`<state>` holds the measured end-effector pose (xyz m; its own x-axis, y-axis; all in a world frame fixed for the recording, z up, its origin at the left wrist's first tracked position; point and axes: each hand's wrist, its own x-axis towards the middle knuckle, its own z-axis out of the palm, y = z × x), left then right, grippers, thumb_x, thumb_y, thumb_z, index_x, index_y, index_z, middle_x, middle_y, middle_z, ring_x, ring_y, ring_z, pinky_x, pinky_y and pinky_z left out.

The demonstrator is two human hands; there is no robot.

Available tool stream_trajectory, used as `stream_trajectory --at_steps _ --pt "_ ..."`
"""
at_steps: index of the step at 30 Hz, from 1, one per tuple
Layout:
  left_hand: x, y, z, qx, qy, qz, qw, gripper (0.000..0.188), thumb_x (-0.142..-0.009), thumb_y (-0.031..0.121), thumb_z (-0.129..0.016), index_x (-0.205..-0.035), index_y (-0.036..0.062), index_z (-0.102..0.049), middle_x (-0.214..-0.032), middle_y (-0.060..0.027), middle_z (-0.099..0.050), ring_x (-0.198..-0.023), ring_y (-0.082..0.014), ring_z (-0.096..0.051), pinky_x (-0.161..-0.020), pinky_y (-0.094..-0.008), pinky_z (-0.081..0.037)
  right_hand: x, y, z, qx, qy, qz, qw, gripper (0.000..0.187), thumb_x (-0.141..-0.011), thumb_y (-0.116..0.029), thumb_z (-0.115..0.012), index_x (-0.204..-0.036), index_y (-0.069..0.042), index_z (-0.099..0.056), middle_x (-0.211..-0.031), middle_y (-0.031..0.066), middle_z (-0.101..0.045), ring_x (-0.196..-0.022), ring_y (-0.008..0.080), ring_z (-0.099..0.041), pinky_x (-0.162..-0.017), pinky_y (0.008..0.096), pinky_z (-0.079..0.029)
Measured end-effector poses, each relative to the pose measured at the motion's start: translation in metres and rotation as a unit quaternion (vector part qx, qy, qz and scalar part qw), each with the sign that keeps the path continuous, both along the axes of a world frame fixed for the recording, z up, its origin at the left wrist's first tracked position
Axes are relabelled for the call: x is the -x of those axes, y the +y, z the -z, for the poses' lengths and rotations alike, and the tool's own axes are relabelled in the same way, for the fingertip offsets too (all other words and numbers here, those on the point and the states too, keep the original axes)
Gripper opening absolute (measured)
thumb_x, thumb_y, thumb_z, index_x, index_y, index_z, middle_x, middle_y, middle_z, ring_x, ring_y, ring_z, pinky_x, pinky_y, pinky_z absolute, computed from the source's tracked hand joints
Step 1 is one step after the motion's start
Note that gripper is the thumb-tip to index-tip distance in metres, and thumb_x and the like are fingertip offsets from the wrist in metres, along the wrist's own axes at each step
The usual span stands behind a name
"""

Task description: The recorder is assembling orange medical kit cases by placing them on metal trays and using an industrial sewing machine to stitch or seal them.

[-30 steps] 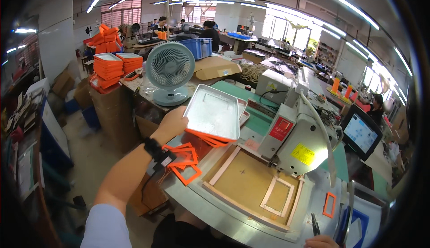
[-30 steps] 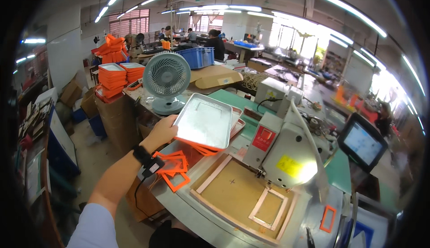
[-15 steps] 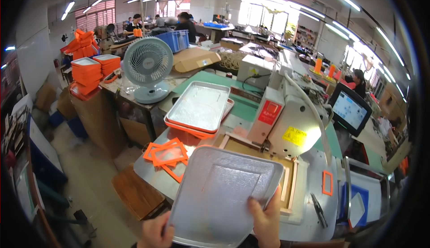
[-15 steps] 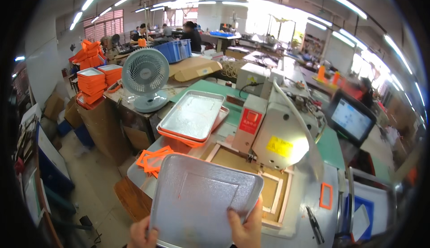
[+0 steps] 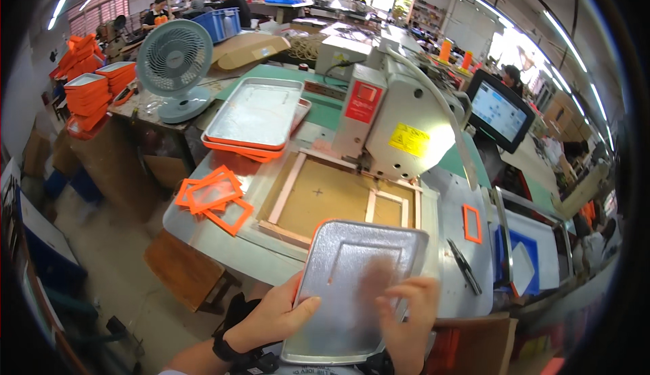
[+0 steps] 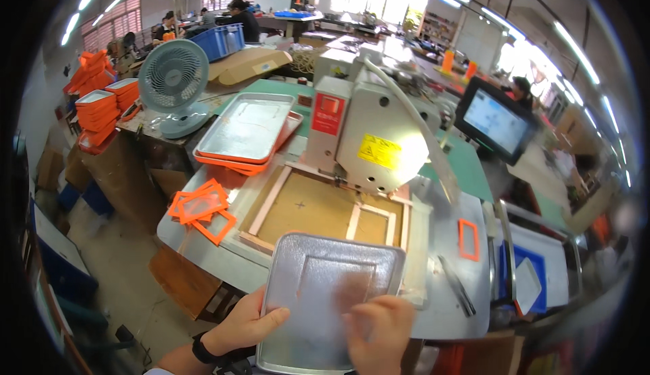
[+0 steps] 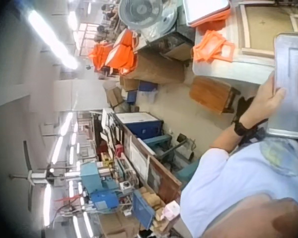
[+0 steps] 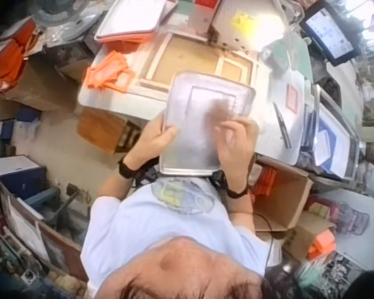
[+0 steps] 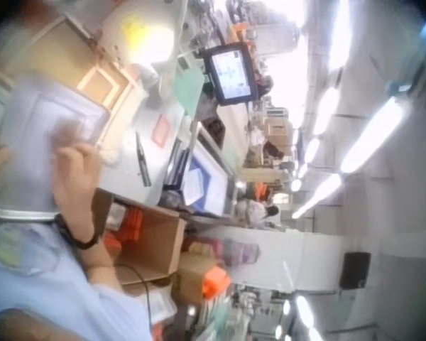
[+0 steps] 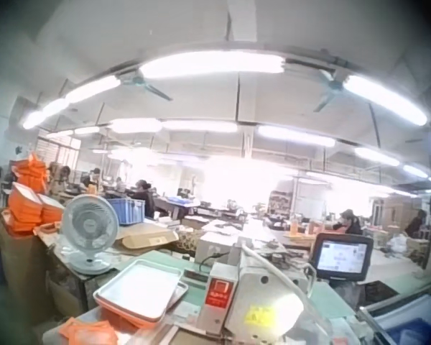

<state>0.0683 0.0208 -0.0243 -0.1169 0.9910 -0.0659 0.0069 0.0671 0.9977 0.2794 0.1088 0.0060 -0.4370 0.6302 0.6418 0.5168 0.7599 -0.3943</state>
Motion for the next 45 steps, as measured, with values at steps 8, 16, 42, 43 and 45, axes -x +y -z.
stream_trajectory --at_steps 8,16,42,43,45 --pt "-0.028 0.004 -0.001 0.008 0.097 0.009 0.995 0.051 -0.096 0.019 -0.060 -0.139 -0.0035 -0.044 -0.087 -0.0190 -0.068 -0.078 -0.0304 -0.068 -0.072 -0.0384 -0.054 0.032 -0.020 -0.011 0.151 -0.023 -0.027 0.988 0.025 -0.079 -0.011 -0.080 -0.095 -0.004 -0.063 -0.096 0.0153 -0.058 -0.080 0.0320 -0.063 -0.066 0.0380 -0.053" --pt "-0.039 0.003 -0.005 -0.042 0.170 0.037 0.984 0.055 -0.094 0.019 -0.059 -0.138 -0.0095 -0.039 -0.068 -0.0247 -0.064 -0.064 -0.0423 -0.067 -0.061 -0.0448 -0.054 0.025 -0.011 -0.015 0.171 -0.007 -0.037 0.985 0.016 -0.082 -0.003 -0.075 -0.089 -0.002 -0.061 -0.079 0.0110 -0.060 -0.066 0.0279 -0.063 -0.060 0.0364 -0.052" --pt "0.017 0.112 -0.036 0.005 0.396 0.303 0.867 0.028 -0.093 0.026 -0.061 -0.099 -0.0009 -0.066 -0.090 -0.0238 -0.068 -0.088 -0.0415 -0.066 -0.080 -0.0485 -0.051 -0.009 0.006 0.007 0.016 -0.242 -0.069 0.968 0.047 -0.075 -0.013 -0.075 -0.120 -0.007 -0.065 -0.119 0.0106 -0.059 -0.111 0.0331 -0.056 -0.098 0.0483 -0.041" --pt "0.017 0.113 -0.037 0.007 0.396 0.300 0.868 0.028 -0.092 0.025 -0.061 -0.098 -0.0011 -0.066 -0.089 -0.0239 -0.068 -0.087 -0.0418 -0.066 -0.079 -0.0488 -0.051 -0.008 0.005 0.007 0.010 -0.243 -0.064 0.968 0.048 -0.074 -0.014 -0.076 -0.121 -0.008 -0.065 -0.119 0.0108 -0.059 -0.111 0.0339 -0.055 -0.097 0.0484 -0.041" --pt "0.016 0.111 -0.037 0.016 0.396 0.297 0.869 0.027 -0.091 0.025 -0.061 -0.096 -0.0013 -0.066 -0.086 -0.0241 -0.068 -0.085 -0.0422 -0.066 -0.077 -0.0492 -0.051 -0.012 0.006 0.014 0.031 -0.233 -0.072 0.969 0.048 -0.073 -0.015 -0.078 -0.119 -0.010 -0.066 -0.118 0.0107 -0.058 -0.111 0.0346 -0.055 -0.097 0.0489 -0.041"
